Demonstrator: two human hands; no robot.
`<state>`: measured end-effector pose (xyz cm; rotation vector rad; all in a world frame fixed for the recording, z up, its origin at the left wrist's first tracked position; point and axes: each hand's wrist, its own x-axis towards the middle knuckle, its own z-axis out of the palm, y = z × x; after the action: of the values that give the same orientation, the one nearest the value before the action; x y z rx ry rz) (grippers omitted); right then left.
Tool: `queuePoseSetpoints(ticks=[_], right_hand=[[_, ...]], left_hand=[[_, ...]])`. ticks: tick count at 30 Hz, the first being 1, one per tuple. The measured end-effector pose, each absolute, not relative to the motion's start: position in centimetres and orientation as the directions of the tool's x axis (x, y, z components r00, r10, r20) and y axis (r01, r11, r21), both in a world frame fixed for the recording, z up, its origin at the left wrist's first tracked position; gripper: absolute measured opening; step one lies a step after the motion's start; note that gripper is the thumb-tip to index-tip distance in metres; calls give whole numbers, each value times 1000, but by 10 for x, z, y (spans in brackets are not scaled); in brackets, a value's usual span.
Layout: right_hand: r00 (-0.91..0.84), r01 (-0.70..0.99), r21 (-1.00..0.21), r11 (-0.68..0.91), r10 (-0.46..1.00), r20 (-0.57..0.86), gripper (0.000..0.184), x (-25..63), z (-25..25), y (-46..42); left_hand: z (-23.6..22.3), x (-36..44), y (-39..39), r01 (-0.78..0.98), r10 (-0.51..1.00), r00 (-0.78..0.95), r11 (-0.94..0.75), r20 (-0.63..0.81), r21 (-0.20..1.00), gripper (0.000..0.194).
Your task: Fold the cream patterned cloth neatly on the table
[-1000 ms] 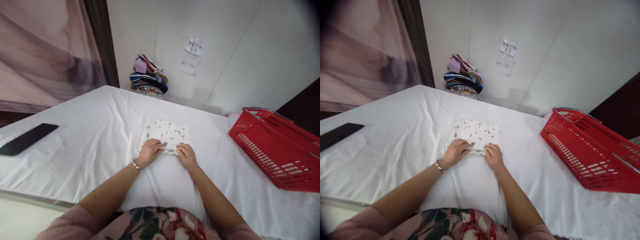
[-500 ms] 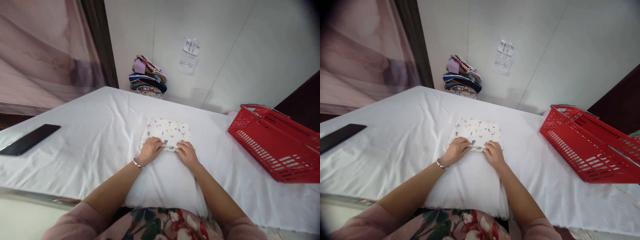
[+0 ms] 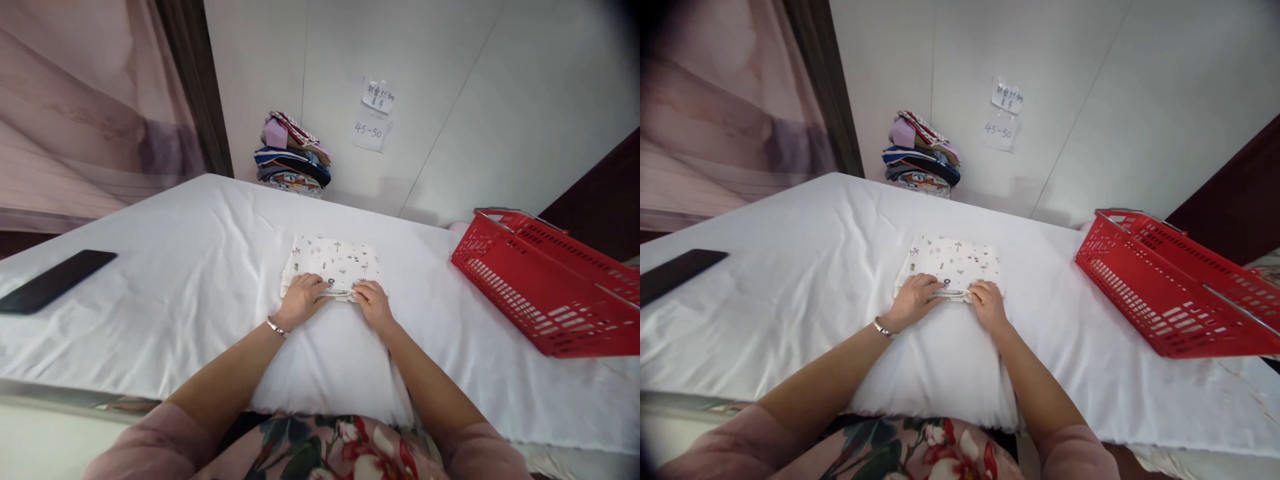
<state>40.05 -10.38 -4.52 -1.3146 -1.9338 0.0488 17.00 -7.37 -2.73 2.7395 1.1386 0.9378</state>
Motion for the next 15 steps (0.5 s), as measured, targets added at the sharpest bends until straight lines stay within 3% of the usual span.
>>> queuePoseSetpoints(ticks=[8,15], right_hand=[[-194,792,-384,474,792,579,18,401,-43,-107],[-194,830,-327,451,784,590,19,397,-43,-103]], left_hand=[[-31,174,-71,662,674,514,-705,530,254,19],[-31,174,-64,669,626,528,-723,574,174,19]])
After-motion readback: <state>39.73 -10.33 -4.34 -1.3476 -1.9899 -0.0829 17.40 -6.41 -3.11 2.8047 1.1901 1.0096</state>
